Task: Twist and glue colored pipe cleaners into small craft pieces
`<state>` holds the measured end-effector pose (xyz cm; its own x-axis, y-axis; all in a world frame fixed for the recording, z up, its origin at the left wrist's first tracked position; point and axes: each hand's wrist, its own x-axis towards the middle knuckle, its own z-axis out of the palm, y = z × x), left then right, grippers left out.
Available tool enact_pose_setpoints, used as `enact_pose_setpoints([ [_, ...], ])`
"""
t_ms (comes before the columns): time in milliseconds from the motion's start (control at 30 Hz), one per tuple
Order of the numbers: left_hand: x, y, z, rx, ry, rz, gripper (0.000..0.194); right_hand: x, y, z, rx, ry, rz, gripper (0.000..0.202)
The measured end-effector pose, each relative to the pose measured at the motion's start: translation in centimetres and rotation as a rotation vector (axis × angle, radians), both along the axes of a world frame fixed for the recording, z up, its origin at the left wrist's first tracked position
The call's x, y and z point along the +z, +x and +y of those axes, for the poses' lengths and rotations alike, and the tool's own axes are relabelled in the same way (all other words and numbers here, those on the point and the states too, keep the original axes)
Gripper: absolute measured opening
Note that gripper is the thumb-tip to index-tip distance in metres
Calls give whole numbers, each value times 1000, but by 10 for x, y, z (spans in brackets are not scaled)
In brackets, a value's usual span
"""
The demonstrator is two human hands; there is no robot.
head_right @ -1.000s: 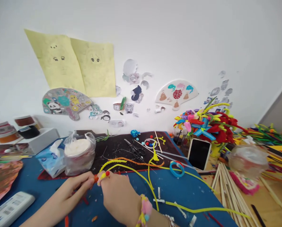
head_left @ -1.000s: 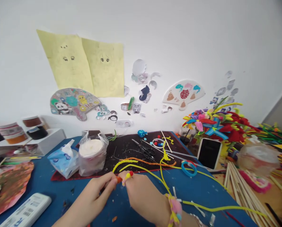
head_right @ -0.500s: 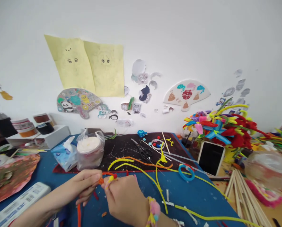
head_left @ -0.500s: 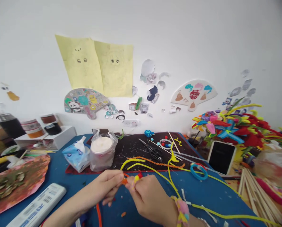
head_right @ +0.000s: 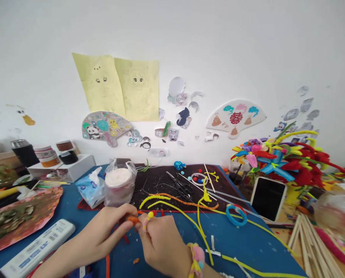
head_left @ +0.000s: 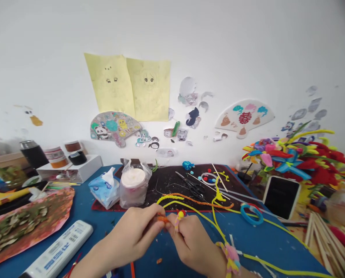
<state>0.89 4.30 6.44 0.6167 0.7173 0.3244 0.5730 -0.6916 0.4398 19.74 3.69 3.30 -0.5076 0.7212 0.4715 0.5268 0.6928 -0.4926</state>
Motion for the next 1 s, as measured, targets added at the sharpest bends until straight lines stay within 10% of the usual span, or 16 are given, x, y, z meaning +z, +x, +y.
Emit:
enact_pose_setpoints([
  [400, -3, -4, 12, -74, 120, -117, 13, -10, 3, 7, -88, 216, -158, 29],
  [667, -15, -15, 16, -145, 648, -37, 22, -6, 4, 6, -87, 207, -189, 29],
  [1000, -7, -8, 14, -145, 237, -92, 19, -13, 5, 10, -83, 345, -174, 24],
])
